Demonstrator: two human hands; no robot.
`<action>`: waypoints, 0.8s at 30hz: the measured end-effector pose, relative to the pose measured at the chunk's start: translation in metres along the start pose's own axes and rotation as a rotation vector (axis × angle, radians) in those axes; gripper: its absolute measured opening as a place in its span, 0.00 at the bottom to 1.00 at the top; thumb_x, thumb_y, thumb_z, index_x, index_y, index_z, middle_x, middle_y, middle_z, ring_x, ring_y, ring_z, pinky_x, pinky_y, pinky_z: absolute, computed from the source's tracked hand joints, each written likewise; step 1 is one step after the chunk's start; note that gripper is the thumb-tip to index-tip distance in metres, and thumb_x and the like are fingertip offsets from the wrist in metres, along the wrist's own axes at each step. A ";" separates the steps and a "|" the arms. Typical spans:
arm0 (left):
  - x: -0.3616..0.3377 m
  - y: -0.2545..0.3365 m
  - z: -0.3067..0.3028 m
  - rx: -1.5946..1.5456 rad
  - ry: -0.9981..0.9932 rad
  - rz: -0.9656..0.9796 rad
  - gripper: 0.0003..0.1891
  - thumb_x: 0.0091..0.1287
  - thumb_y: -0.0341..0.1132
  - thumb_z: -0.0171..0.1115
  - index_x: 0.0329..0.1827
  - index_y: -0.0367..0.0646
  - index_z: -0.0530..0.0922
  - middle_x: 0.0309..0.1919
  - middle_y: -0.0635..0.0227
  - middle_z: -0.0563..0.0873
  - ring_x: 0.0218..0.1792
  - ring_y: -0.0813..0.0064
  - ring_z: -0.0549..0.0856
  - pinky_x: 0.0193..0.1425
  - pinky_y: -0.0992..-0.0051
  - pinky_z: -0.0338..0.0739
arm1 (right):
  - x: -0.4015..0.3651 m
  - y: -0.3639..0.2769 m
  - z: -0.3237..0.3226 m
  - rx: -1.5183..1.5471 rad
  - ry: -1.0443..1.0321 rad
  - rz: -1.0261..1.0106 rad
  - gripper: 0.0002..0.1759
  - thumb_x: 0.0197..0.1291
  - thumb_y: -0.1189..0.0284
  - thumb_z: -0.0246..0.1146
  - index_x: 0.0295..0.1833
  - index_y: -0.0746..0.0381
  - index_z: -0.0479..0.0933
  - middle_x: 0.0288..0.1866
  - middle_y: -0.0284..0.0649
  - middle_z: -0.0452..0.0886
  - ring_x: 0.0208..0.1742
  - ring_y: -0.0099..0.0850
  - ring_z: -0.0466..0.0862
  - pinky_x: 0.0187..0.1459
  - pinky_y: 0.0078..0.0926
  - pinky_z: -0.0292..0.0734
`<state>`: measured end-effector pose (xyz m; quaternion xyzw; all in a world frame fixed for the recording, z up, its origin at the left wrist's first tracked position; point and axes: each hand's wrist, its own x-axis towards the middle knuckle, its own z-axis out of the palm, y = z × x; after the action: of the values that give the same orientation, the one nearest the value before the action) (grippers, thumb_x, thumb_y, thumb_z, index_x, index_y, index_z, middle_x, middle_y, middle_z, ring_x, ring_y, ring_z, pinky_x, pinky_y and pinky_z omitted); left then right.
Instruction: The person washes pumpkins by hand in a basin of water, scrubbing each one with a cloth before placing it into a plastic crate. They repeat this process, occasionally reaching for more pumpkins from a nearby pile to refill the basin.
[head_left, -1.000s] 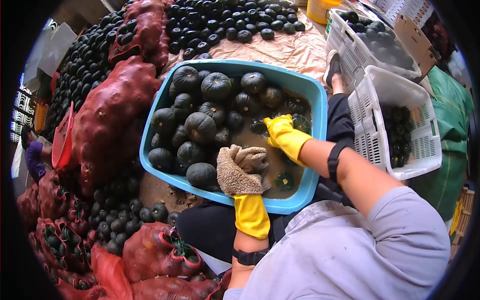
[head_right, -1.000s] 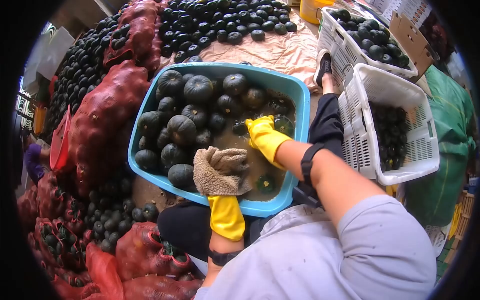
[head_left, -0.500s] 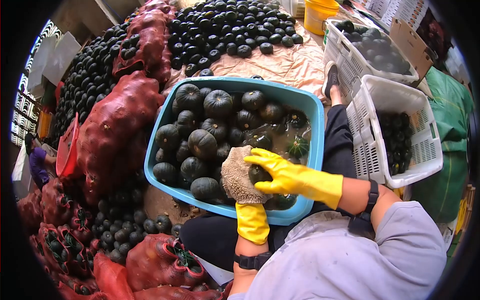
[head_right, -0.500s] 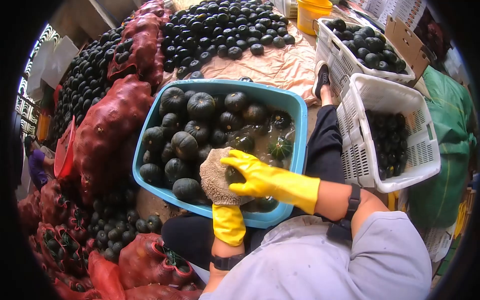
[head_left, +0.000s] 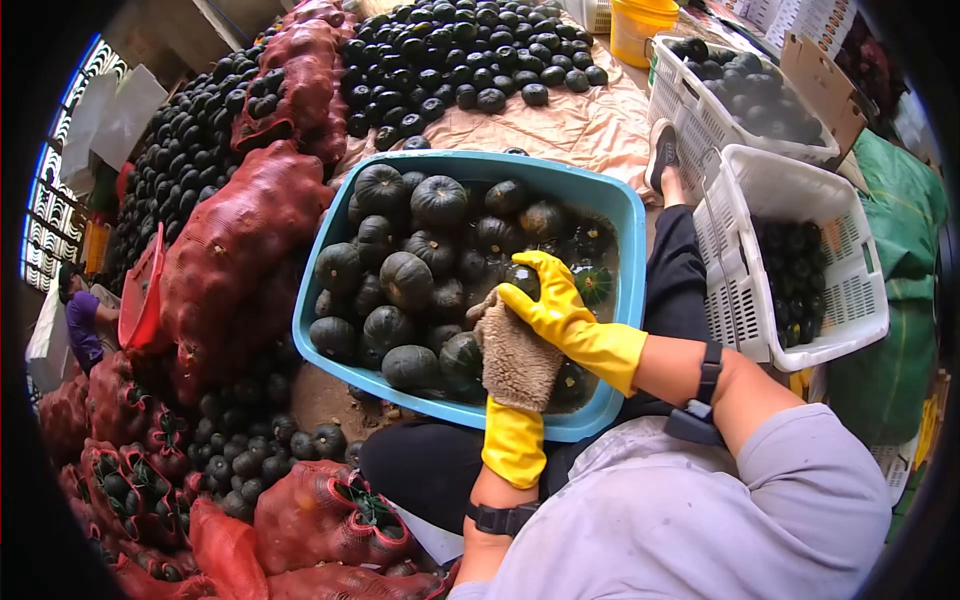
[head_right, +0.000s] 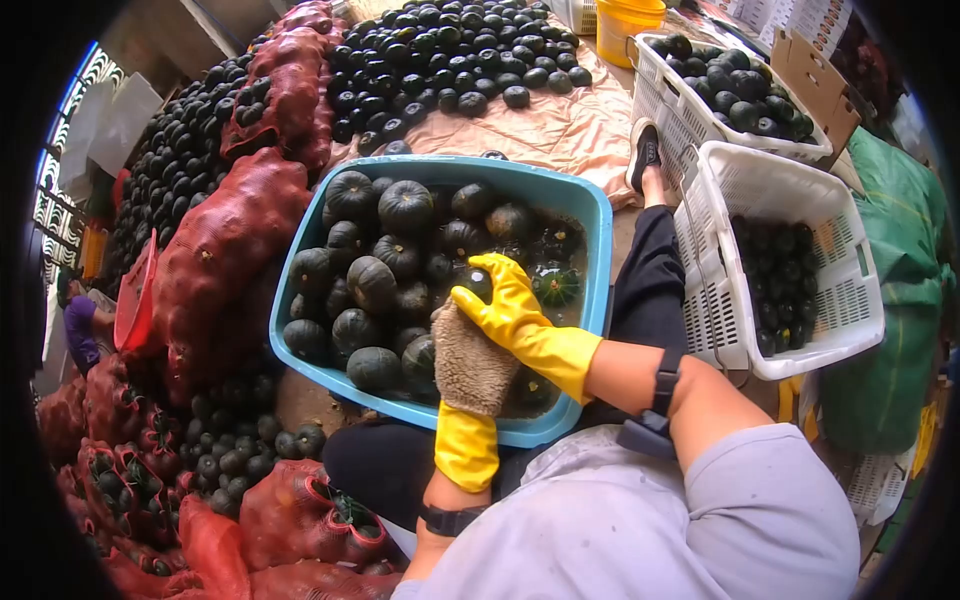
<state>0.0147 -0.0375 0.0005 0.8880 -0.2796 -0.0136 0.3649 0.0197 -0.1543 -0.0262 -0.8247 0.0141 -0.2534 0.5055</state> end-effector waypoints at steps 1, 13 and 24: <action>-0.003 0.002 0.000 0.011 0.017 0.006 0.34 0.65 0.50 0.70 0.71 0.42 0.75 0.64 0.52 0.82 0.70 0.57 0.78 0.75 0.58 0.69 | 0.000 -0.005 -0.002 0.041 -0.012 0.096 0.24 0.65 0.64 0.76 0.63 0.58 0.81 0.63 0.48 0.83 0.68 0.50 0.81 0.72 0.48 0.74; 0.007 -0.064 -0.012 -0.271 -0.107 0.219 0.11 0.75 0.36 0.68 0.54 0.42 0.83 0.50 0.57 0.90 0.48 0.57 0.90 0.52 0.64 0.85 | -0.020 -0.032 -0.001 0.130 -0.331 -0.120 0.20 0.72 0.75 0.67 0.68 0.57 0.82 0.61 0.44 0.88 0.61 0.40 0.87 0.66 0.39 0.78; -0.015 -0.045 -0.008 -1.011 0.319 -0.353 0.19 0.74 0.38 0.68 0.61 0.36 0.81 0.51 0.57 0.90 0.54 0.60 0.90 0.64 0.64 0.85 | 0.016 -0.061 -0.055 -0.041 -0.848 -0.027 0.34 0.69 0.67 0.72 0.79 0.55 0.72 0.72 0.54 0.78 0.75 0.51 0.77 0.76 0.44 0.72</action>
<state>0.0258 0.0015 -0.0260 0.6270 -0.0267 -0.0722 0.7752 -0.0045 -0.1746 0.0514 -0.8659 -0.2007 0.1021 0.4466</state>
